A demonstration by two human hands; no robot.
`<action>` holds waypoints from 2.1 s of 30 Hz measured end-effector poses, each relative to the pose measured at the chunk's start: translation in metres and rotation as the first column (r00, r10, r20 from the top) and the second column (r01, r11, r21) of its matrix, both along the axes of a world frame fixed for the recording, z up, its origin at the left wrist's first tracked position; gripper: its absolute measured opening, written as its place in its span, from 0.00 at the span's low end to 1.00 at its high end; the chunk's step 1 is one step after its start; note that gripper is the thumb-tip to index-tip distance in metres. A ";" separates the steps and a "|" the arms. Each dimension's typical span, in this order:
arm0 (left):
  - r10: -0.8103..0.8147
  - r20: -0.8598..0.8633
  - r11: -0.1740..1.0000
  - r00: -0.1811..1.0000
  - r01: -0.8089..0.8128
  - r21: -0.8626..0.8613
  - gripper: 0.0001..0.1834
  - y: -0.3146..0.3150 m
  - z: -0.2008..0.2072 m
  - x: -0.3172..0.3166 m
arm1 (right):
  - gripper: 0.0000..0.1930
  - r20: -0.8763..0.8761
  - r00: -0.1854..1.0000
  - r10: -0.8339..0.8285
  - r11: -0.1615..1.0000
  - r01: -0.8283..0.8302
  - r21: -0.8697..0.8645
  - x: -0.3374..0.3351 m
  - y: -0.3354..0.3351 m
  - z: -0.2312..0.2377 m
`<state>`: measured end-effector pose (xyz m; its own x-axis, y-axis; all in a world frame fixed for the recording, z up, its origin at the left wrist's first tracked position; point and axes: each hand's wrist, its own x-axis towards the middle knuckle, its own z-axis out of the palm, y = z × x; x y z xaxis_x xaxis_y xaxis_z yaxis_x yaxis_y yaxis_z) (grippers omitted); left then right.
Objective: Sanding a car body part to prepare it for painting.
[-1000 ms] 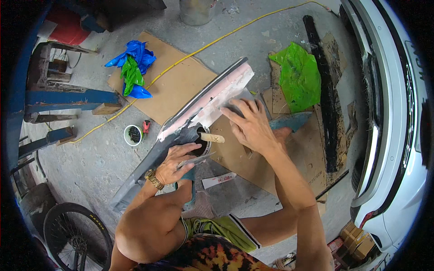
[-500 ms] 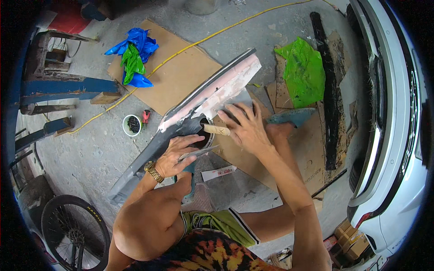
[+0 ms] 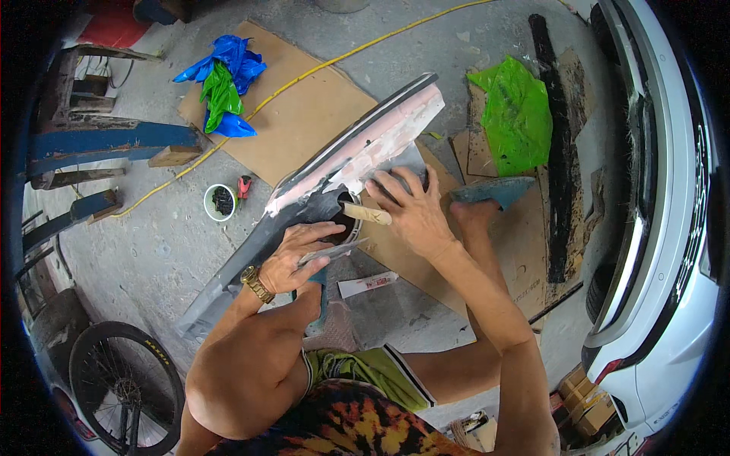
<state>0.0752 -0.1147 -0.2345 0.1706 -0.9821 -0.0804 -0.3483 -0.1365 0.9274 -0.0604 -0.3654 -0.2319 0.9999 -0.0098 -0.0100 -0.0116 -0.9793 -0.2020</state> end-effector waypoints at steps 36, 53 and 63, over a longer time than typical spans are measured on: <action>0.017 -0.053 0.999 0.998 -0.014 0.052 0.18 -0.001 0.007 0.000 | 0.30 0.137 0.984 -0.117 0.993 0.118 0.001 -0.002 -0.011 -0.011; 0.067 -0.056 0.997 0.996 -0.065 0.036 0.18 -0.002 0.006 0.002 | 0.25 -0.085 0.994 -0.063 0.993 0.071 0.092 0.006 -0.019 0.034; 0.086 -0.076 0.995 0.993 -0.081 0.063 0.19 -0.005 0.013 0.003 | 0.28 0.170 0.967 -0.189 0.973 0.160 0.167 -0.017 -0.051 0.015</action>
<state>0.0784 -0.1201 -0.2217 0.2430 -0.9576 -0.1548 -0.2599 -0.2180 0.9407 -0.0769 -0.4160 -0.2170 0.9676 -0.1967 0.1582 -0.1287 -0.9234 -0.3616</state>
